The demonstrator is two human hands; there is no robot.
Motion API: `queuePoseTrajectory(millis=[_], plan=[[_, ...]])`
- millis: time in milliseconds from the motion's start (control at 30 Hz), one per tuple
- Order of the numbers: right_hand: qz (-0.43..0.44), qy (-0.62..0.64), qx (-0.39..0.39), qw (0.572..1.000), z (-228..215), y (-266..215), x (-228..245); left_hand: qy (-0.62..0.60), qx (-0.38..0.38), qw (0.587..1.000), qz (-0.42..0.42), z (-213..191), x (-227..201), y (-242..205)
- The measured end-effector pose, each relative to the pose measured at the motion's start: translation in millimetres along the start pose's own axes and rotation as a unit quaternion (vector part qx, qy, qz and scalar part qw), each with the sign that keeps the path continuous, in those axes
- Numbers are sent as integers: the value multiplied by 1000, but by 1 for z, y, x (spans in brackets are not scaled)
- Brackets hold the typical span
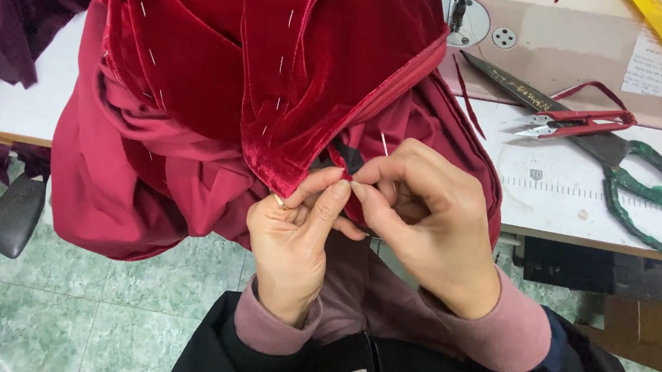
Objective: Hand-sewing a seam on a red velvet garment using a needle and thread at a sewing workstation.
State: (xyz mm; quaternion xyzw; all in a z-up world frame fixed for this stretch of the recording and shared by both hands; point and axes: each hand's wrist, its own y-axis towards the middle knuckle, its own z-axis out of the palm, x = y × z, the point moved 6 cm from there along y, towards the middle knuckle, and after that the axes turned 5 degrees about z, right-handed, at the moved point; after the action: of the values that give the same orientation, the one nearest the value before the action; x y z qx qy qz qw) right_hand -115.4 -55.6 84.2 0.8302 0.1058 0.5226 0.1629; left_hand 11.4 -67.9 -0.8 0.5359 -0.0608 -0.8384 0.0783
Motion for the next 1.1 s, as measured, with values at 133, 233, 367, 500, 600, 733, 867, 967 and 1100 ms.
queuePoseTrajectory(millis=[133, 233, 367, 500, 600, 733, 867, 967, 1100], plan=[[113, 88, 40, 989, 2, 3, -18, 2, -9, 1000, -7, -1, 2, 0], [148, 111, 47, 982, 4, 2, -25, 12, -13, 1000, -14, -1, 4, 0], [191, 128, 37, 973, 4, -1, -35, 11, -15, 1000, -4, 0, 3, 1], [159, 116, 35, 980, 2, 0, -27, 18, -3, 1000, 7, 1, -1, 2], [128, 101, 18, 986, 0, 1, -19, 31, 2, 999, -7, 2, -1, 2], [86, 62, -5, 994, -2, 0, -14, 40, 2, 999, -18, 3, -3, 1], [134, 117, 34, 983, -1, 2, -27, 54, 14, 998, -15, 4, -5, 2], [179, 167, 67, 967, 0, 2, -37, 59, 19, 998, -15, 4, -3, 2], [210, 181, 71, 958, 1, 1, -39, 54, 14, 998, -20, 4, -2, 2]])
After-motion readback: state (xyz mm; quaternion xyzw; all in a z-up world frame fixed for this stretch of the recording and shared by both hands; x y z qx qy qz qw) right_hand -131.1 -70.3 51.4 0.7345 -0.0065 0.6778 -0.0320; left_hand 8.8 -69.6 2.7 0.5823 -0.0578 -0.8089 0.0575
